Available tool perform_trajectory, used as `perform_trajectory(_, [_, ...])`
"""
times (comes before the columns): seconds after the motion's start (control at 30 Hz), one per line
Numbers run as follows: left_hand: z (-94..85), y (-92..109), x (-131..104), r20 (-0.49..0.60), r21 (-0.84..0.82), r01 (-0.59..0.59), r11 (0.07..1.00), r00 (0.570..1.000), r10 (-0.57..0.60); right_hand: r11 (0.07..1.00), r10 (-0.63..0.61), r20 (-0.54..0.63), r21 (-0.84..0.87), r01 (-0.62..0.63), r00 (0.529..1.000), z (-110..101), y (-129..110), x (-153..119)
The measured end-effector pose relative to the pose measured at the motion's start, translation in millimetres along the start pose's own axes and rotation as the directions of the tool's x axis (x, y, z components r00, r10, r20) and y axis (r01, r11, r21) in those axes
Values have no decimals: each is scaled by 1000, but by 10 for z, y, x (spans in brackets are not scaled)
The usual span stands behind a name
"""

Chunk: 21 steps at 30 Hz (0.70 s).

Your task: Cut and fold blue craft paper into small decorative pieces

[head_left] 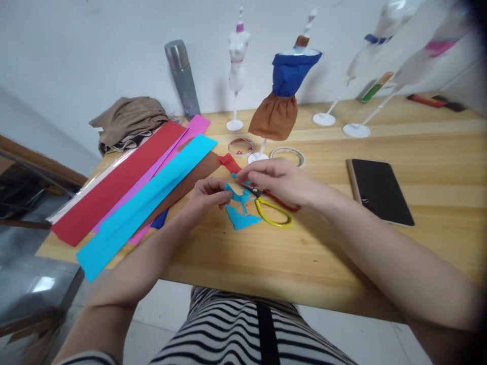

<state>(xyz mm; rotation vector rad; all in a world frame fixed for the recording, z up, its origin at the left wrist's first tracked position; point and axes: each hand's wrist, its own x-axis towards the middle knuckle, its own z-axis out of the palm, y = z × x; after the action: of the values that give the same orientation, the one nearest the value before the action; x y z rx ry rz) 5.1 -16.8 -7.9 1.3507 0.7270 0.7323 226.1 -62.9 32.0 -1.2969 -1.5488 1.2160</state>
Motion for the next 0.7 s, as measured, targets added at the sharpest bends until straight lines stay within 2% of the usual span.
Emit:
perform_trajectory(0.13, [-13, 4, 5, 34, 64, 32, 997, 999, -34, 951, 127, 90, 271, -147, 988, 173, 138, 53])
perform_trajectory(0.33, [-57, 70, 14, 121, 127, 49, 991, 991, -64, 883, 210, 163, 393, -258, 964, 318, 169, 63])
perform_trajectory(0.5, [-65, 115, 6, 134, 205, 10, 979, 990, -38, 855, 249, 236, 401, -328, 939, 296, 152, 40])
perform_trajectory(0.7, [-90, 93, 15, 74, 307, 13, 952, 997, -37, 943, 239, 224, 180, -281, 945, 278, 142, 50])
